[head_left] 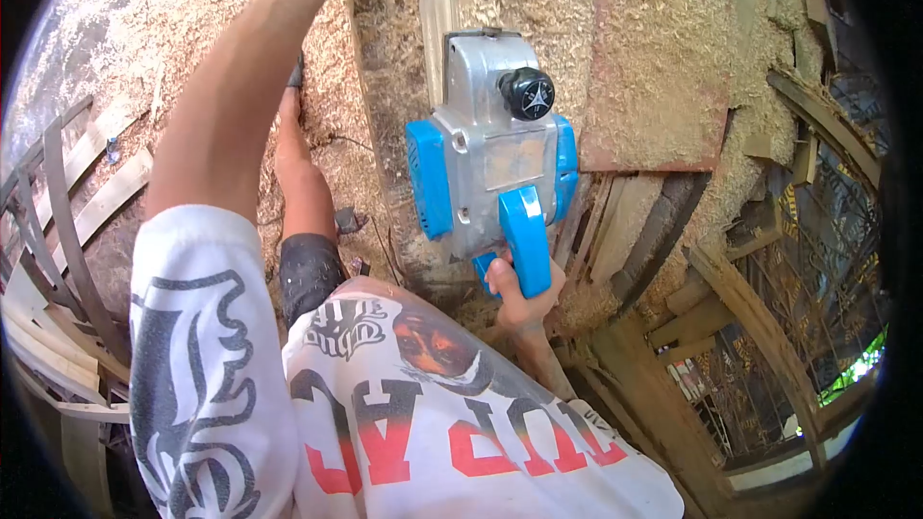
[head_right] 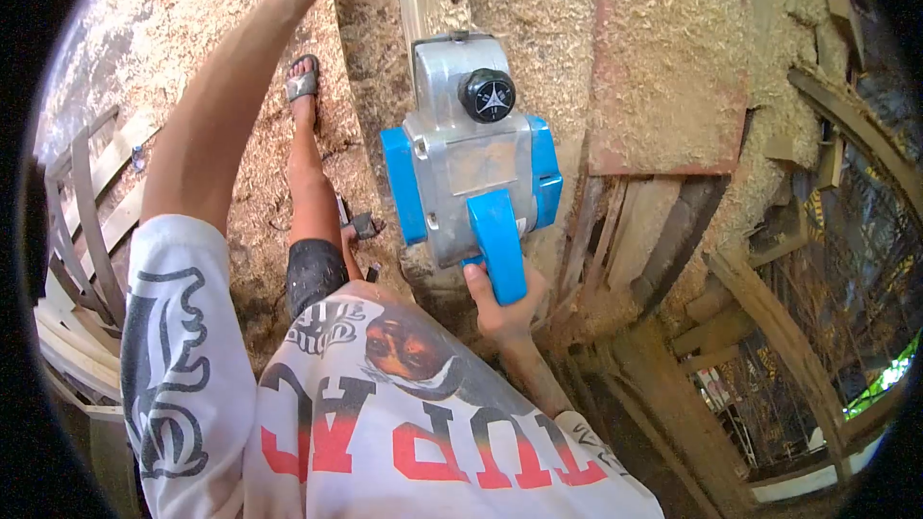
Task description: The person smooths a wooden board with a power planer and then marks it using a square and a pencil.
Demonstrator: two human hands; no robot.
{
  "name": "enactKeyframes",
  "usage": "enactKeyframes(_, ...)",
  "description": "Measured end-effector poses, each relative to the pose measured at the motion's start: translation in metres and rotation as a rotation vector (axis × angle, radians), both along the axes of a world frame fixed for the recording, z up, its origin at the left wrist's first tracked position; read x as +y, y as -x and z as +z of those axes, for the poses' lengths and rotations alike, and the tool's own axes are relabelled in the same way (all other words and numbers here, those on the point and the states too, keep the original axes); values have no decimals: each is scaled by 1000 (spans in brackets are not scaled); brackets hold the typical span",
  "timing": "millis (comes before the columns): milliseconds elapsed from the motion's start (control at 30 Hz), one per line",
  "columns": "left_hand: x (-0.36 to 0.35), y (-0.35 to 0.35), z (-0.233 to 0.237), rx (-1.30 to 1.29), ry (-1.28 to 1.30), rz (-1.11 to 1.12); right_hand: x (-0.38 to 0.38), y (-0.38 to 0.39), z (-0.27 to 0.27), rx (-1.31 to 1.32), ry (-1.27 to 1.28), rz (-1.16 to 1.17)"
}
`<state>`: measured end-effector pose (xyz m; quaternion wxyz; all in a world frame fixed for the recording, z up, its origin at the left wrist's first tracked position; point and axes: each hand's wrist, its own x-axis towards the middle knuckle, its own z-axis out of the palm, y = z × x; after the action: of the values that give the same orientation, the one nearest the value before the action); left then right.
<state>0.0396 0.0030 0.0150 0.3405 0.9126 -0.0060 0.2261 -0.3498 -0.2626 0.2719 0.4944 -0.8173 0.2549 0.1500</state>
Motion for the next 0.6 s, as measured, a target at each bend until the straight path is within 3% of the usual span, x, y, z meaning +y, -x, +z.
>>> enactKeyframes(100, -1, 4, 9, 32, -29, 15, 7, -18, 1, -10, -23, -12)
enactKeyframes(200, -3, 5, 20, 83, 246, -54, 20, -37, 5, -10, -61, -56)
enactKeyframes(600, -2, 4, 10, 62, 93, -2, 56, -116, 5, -131, -122, -37)
